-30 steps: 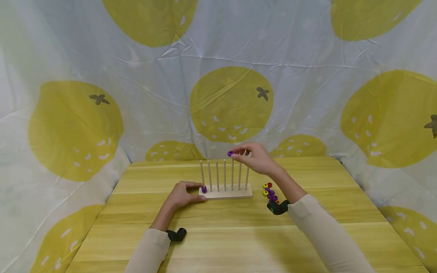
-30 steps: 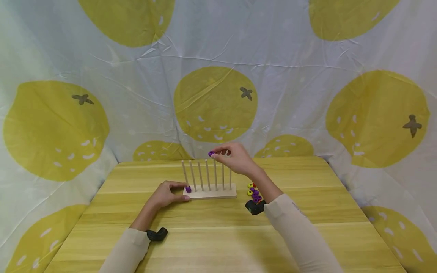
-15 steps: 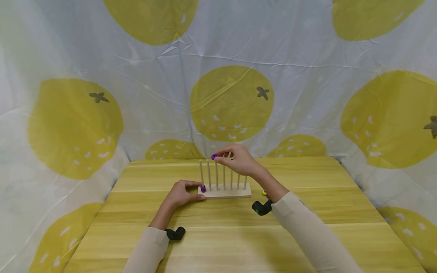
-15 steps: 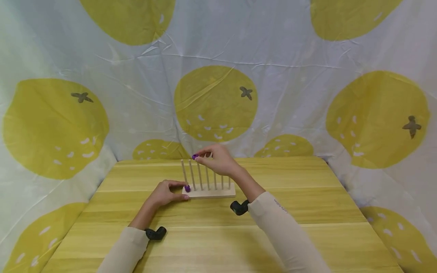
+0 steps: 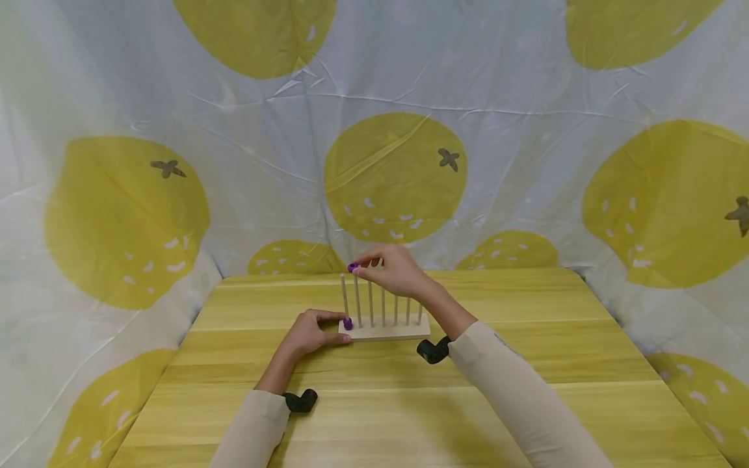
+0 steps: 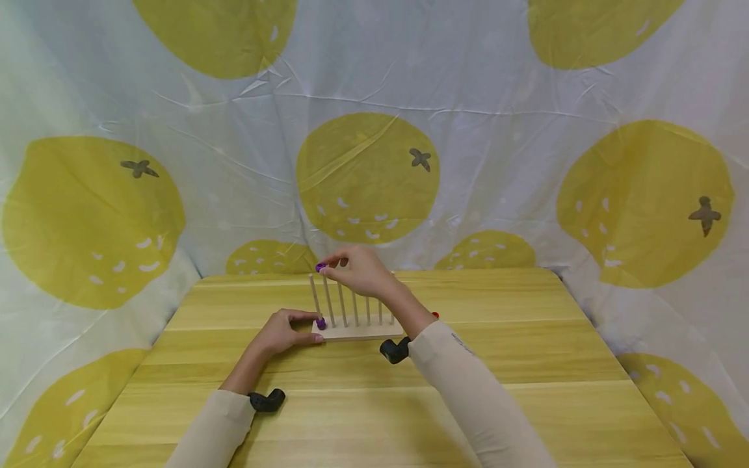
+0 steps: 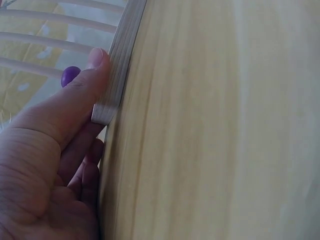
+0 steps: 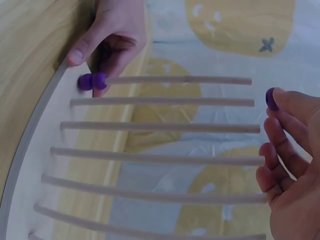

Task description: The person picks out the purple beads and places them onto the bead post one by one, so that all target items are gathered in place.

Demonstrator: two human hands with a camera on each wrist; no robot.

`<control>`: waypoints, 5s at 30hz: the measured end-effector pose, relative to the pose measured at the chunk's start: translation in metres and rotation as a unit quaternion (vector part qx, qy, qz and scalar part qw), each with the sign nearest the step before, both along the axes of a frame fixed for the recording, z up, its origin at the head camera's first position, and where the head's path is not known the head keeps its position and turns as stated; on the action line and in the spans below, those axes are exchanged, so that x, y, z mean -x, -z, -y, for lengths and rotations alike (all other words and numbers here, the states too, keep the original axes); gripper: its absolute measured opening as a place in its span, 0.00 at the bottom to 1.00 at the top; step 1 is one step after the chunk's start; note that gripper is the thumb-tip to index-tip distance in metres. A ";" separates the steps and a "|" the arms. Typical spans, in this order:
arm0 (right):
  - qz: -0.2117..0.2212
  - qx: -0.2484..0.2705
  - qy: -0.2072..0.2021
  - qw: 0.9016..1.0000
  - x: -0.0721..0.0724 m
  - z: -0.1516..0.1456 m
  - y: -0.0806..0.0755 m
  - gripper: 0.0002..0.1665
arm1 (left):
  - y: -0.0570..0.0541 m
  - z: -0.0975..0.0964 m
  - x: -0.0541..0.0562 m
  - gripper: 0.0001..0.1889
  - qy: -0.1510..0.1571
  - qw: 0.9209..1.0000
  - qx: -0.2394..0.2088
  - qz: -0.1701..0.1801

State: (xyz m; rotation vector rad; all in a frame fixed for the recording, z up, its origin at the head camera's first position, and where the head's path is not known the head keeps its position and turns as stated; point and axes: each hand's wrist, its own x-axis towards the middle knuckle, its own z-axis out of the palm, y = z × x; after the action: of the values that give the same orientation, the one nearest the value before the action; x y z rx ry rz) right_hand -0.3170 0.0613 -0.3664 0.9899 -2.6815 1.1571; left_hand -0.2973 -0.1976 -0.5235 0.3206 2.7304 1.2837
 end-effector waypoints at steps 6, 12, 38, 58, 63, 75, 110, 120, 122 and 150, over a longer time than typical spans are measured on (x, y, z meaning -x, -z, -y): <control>0.009 -0.005 -0.013 1.000 0.002 0.011 -0.004 0.12 | -0.001 0.001 0.000 0.32 0.004 1.000 0.000 -0.003; 0.005 -0.010 -0.029 1.000 0.002 0.017 -0.005 0.10 | 0.000 0.001 0.001 0.32 0.007 1.000 -0.002 -0.002; 0.001 -0.016 -0.033 0.999 0.005 0.005 -0.001 0.15 | -0.002 -0.002 0.003 0.31 0.006 1.000 -0.002 -0.001; -0.020 -0.008 0.013 1.000 -0.001 -0.054 0.005 0.16 | 0.001 0.001 0.001 0.32 -0.003 1.000 0.005 0.005; 0.003 0.010 0.037 0.999 -0.004 -0.076 0.009 0.15 | 0.003 0.002 0.002 0.32 -0.002 1.000 0.008 0.002; 0.021 0.021 0.080 0.996 -0.016 -0.126 0.024 0.18 | 0.000 0.001 0.001 0.32 -0.001 1.000 0.006 0.001; 0.077 -0.010 0.131 0.988 -0.043 -0.206 0.118 0.16 | 0.001 0.001 0.001 0.32 -0.003 1.000 -0.002 0.007; 0.104 -0.011 0.127 0.986 -0.050 -0.215 0.138 0.14 | 0.002 0.001 0.001 0.32 -0.003 1.000 0.000 0.006; 0.110 -0.010 0.132 0.985 -0.050 -0.216 0.143 0.13 | 0.001 0.000 0.001 0.32 -0.005 1.000 -0.001 0.008; 0.129 -0.024 0.104 0.986 -0.054 -0.218 0.158 0.10 | -0.002 0.000 -0.002 0.33 -0.003 1.000 0.005 0.006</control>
State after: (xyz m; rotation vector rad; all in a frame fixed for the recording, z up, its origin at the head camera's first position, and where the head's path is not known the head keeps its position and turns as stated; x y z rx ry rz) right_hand -0.2633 0.2791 -0.5244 0.5781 -2.9350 1.2603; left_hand -0.2954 -0.1975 -0.5215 0.3044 2.7288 1.2681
